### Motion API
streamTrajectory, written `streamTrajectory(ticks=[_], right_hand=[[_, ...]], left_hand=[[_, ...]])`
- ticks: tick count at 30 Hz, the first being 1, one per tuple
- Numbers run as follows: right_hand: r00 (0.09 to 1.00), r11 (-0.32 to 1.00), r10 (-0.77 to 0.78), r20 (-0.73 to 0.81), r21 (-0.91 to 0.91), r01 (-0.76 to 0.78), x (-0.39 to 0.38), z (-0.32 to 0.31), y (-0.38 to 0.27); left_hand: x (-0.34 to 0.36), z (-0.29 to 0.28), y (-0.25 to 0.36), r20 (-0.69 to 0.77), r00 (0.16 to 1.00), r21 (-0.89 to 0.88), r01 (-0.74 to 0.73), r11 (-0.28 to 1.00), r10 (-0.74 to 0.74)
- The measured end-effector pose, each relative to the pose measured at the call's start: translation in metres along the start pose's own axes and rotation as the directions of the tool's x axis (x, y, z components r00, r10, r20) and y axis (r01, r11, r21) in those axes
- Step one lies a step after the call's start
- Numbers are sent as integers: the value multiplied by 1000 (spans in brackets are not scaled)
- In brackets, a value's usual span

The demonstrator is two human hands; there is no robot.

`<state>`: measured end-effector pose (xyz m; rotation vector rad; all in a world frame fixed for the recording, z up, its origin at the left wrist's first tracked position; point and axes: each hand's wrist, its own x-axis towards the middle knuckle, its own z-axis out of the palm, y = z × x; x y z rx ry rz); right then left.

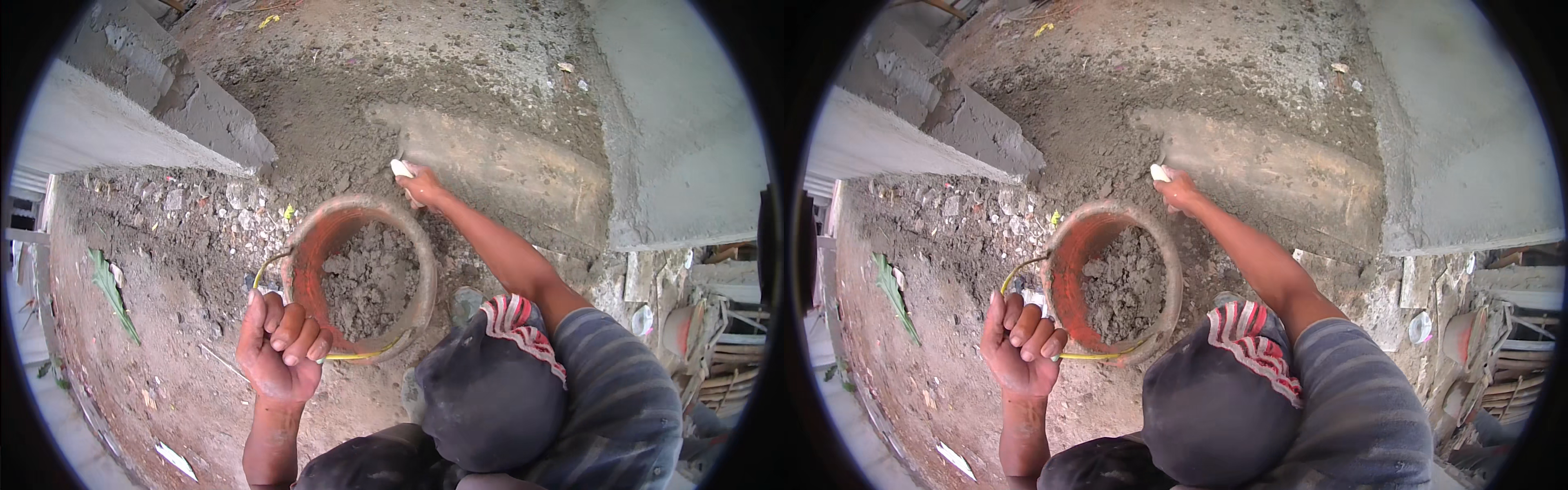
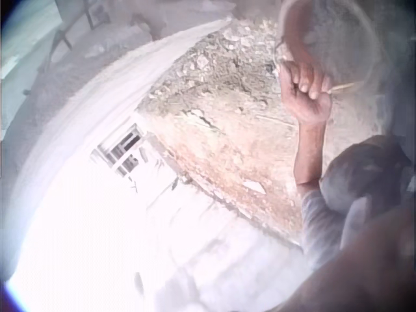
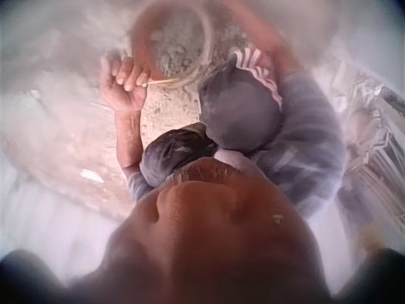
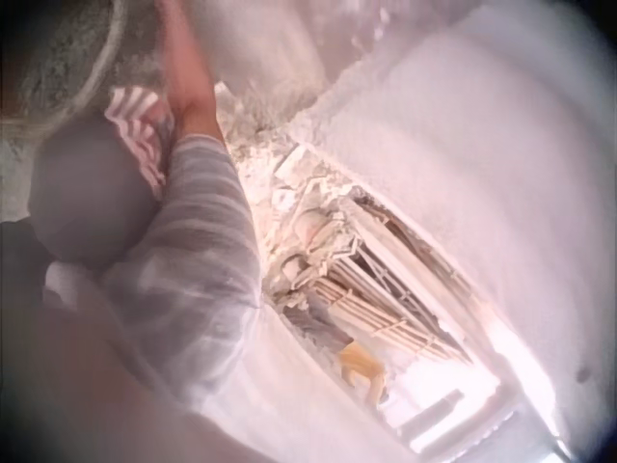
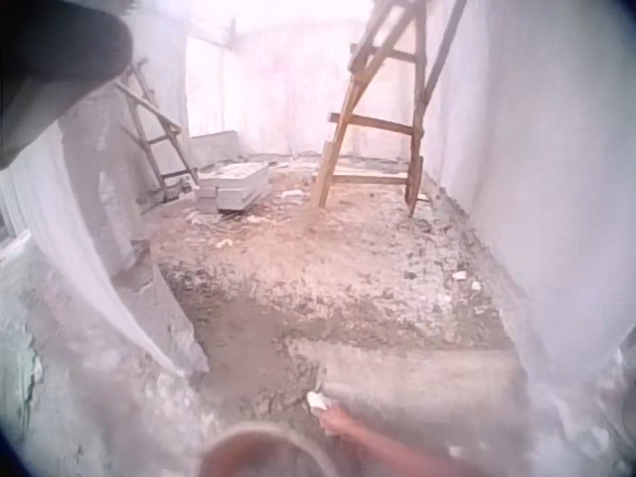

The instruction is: The person applies and smooths mortar on the ground using a trowel while holding a bucket, adjusts a board, and applies mortar around a concrete block.

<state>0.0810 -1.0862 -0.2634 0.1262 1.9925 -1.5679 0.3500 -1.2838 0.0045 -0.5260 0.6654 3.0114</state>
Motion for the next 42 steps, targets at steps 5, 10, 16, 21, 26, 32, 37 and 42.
streamTrajectory(ticks=[5, 10, 16, 21, 26, 32, 37, 42], right_hand=[[992, 990, -107, 68, 98, 100, 63, 64, -43], [983, 971, -157, 95, 198, 136, 61, 53, -47], [911, 943, -303, 280, -49, 329, -11, 12, -115], [579, 485, -655, 486, -317, 815, -116, 28, -174], [713, 520, -459, 530, -490, 700, -118, 17, -158], [976, 996, -79, -203, 34, 87, -70, -83, -15], [975, 964, 80, -209, 264, -22, -57, -23, 24], [997, 890, -39, -69, 450, 66, 61, 74, -31]], left_hand=[[1, 32, 19, -130, 982, 137, -121, 983, 139], [-7, 65, 55, -134, 941, 169, -288, 942, 312], [10, 44, 88, -97, 902, 218, -393, 893, 421], [36, -27, 107, -204, 880, 177, -399, 900, 430], [40, -55, 99, -223, 887, 77, -398, 914, 405], [-2, -171, 102, -676, 623, 253, -305, 918, 393], [6, -216, 91, -347, 384, 893, 415, 175, 856], [6, -207, 90, -546, 445, 822, 447, 353, 710]])
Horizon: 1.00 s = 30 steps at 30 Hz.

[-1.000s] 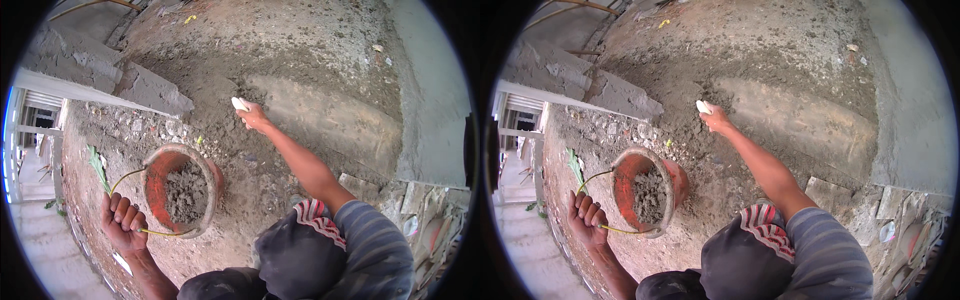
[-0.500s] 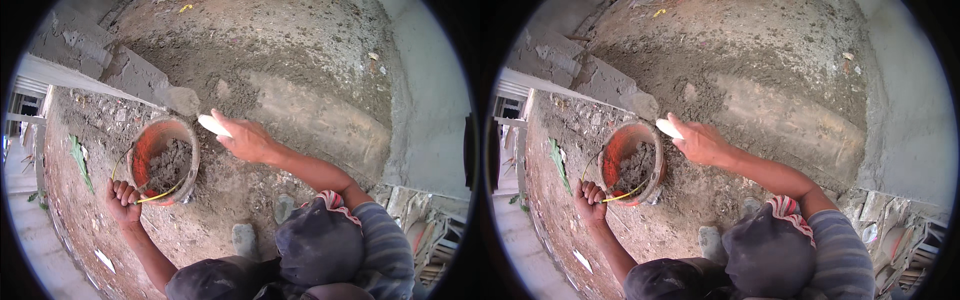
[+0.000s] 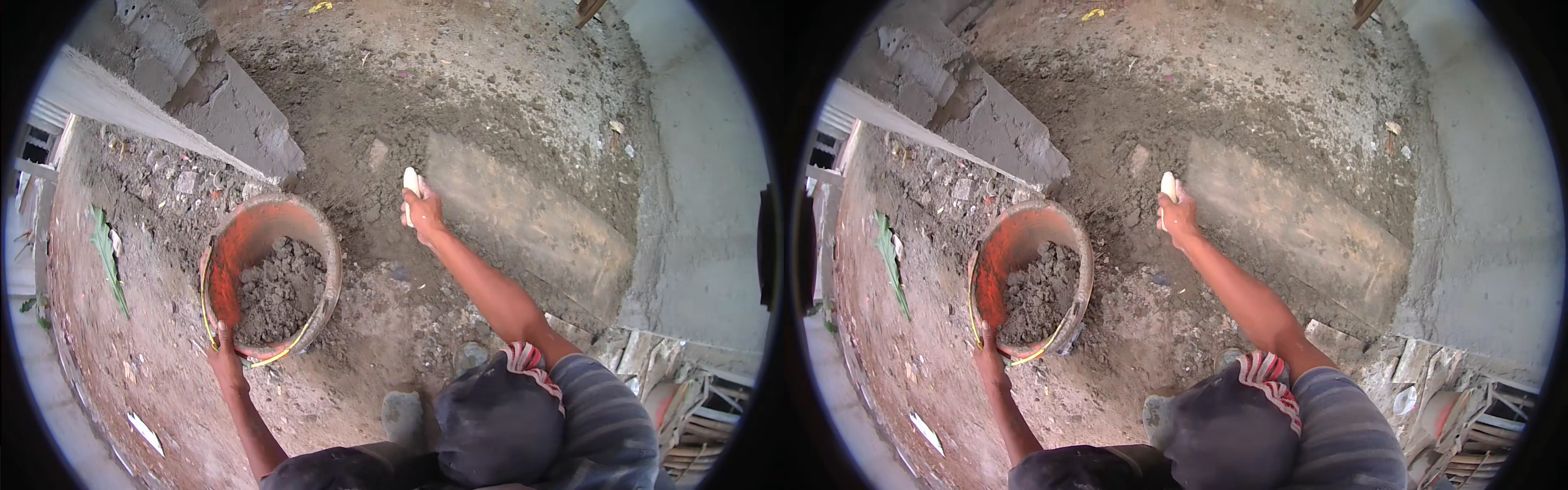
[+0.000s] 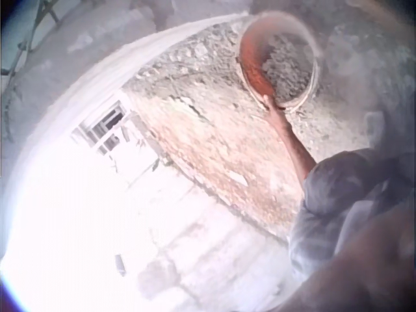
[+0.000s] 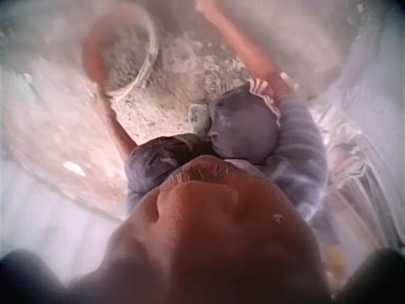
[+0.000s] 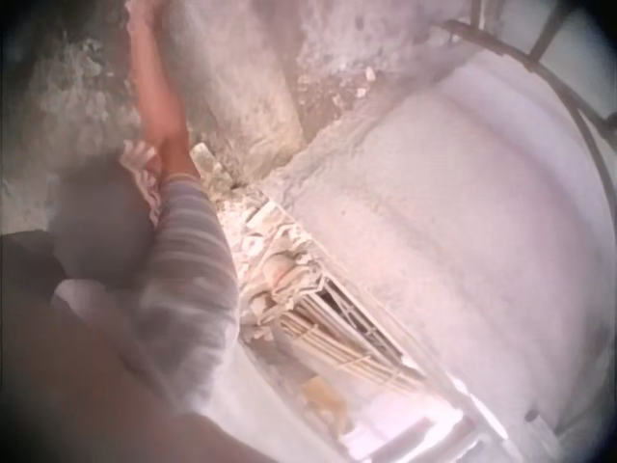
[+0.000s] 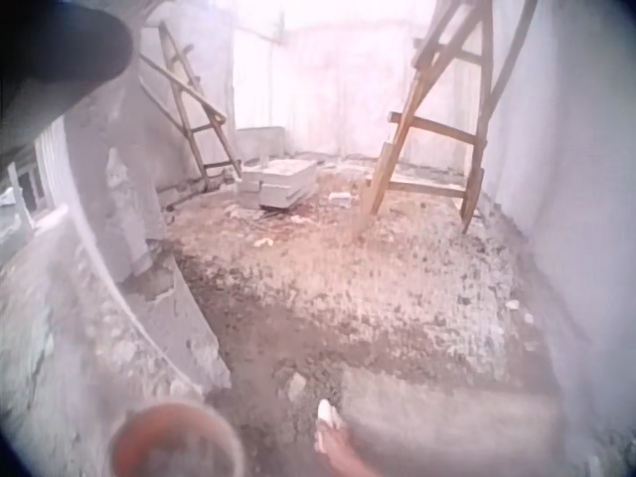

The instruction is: The person applies and smooths mortar on the ground using a trowel while holding a bucket, adjusts a board, and applies mortar around a concrete block.

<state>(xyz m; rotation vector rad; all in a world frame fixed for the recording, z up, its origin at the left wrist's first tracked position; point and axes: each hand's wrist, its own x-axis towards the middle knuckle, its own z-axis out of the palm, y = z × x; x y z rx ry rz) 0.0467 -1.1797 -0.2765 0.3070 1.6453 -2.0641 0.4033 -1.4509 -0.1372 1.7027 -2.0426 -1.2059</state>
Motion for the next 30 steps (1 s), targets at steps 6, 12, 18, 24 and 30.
streamTrajectory(ticks=[6, 12, 18, 24, 30], right_hand=[[995, 998, -56, 86, 15, 54, 36, -21, -6], [878, 943, -112, 465, -230, 242, -47, -15, -86], [844, 476, -78, 531, -724, 500, -104, -8, -174], [999, 856, 30, -26, -516, -39, -78, -71, -65], [985, 953, 82, 155, -301, -32, -64, 24, 24]], left_hand=[[6, 14, -15, 97, 993, -434, -21, 901, 69], [5, 0, -5, 141, 988, -367, 107, 924, -58], [-5, 17, 7, 106, 993, -729, 118, 674, -58], [-2, 41, 8, 34, 995, -820, 83, 566, -97], [-2, 41, -2, 25, 998, -798, 58, 600, -64]])
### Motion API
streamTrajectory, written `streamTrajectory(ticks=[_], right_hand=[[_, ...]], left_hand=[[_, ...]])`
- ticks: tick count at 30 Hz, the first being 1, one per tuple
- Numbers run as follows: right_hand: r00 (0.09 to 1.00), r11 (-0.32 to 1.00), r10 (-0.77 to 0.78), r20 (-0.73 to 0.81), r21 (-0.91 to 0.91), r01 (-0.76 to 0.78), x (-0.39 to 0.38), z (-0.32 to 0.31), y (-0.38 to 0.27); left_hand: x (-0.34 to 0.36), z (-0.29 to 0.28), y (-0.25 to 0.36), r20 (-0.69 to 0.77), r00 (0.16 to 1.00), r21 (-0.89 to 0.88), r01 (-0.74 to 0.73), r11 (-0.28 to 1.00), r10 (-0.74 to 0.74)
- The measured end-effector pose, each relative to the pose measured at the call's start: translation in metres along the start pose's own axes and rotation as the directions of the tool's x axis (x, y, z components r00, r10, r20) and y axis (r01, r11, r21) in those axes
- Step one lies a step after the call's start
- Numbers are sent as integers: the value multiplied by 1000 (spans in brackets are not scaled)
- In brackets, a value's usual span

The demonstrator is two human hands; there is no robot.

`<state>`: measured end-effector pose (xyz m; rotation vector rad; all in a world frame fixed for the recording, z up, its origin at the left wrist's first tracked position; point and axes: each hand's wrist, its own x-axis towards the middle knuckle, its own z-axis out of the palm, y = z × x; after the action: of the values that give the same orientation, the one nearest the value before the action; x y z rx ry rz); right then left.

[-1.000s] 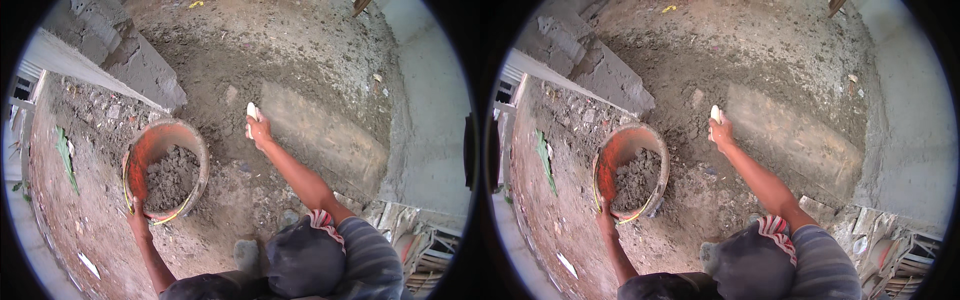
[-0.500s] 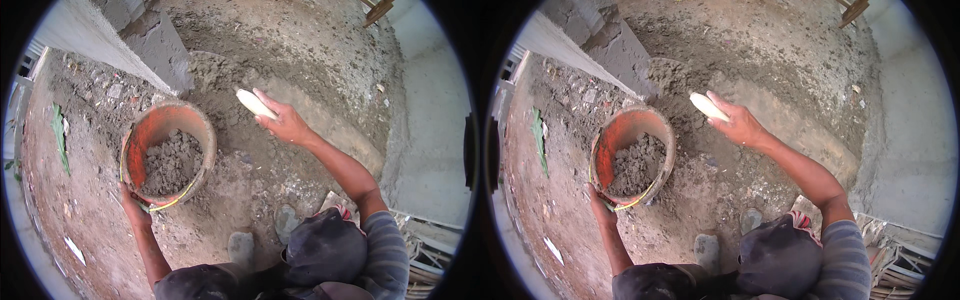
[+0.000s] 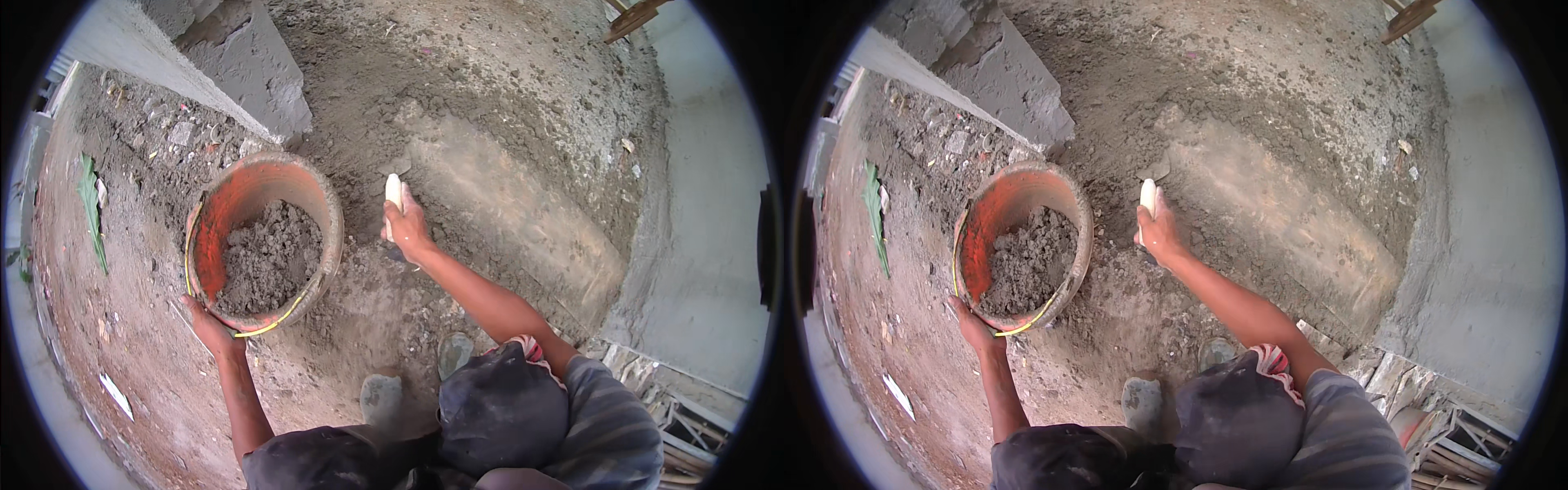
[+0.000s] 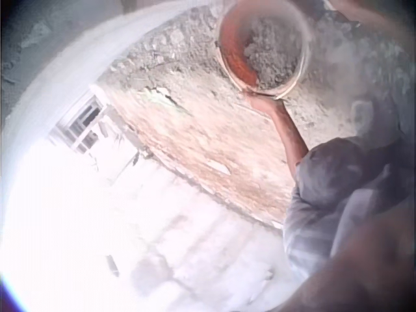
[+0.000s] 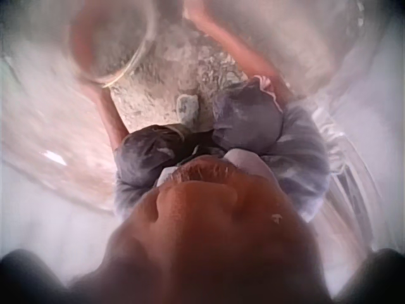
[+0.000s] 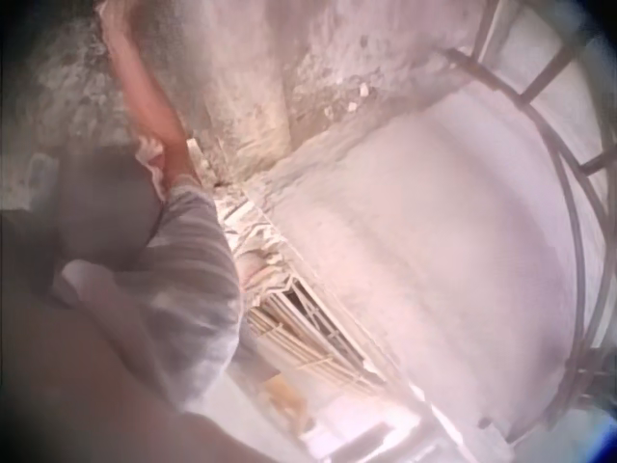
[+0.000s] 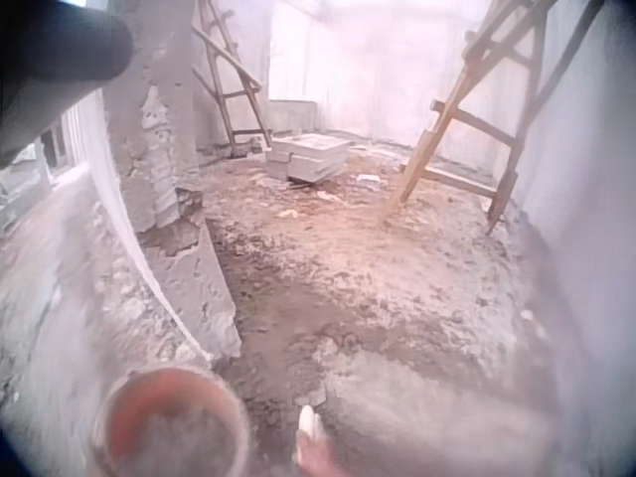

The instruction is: The person applies and smooths mortar on the ground using a trowel while holding a bucket, adjusts a board, and applies mortar around a concrete block.

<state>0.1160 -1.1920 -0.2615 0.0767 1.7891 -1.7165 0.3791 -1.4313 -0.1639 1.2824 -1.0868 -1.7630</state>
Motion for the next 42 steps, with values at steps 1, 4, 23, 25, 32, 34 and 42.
streamTrajectory(ticks=[1, 4, 23, 25, 32, 34, 42], right_hand=[[1000, 1000, -29, 4, 0, 29, 15, 8, -5], [993, 993, -116, 26, 41, 115, 50, 26, -15], [926, 810, -373, -56, -507, 296, -33, -121, -62], [873, 735, -414, -256, -660, 155, 9, -162, -47], [977, 888, -154, -149, -454, 71, 129, -118, -71], [962, 866, -240, -129, -477, 152, 166, -107, -68], [958, 878, -283, 45, -390, 278, 170, -94, -69]], left_hand=[[-1, 3, -1, -4, 1000, 13, -3, 1000, 3], [-2, 0, 3, -27, 999, 22, -22, 1000, 23], [-7, -2, 10, -13, 1000, -15, 16, 1000, -16], [-8, 1, 8, -17, 1000, -20, 17, 1000, -17], [-7, 1, 11, -146, 988, 115, -24, 993, 41], [-2, 4, 6, -41, 998, 19, 43, 999, -42], [6, -5, 2, -23, 1000, 32, 20, 999, -19]])
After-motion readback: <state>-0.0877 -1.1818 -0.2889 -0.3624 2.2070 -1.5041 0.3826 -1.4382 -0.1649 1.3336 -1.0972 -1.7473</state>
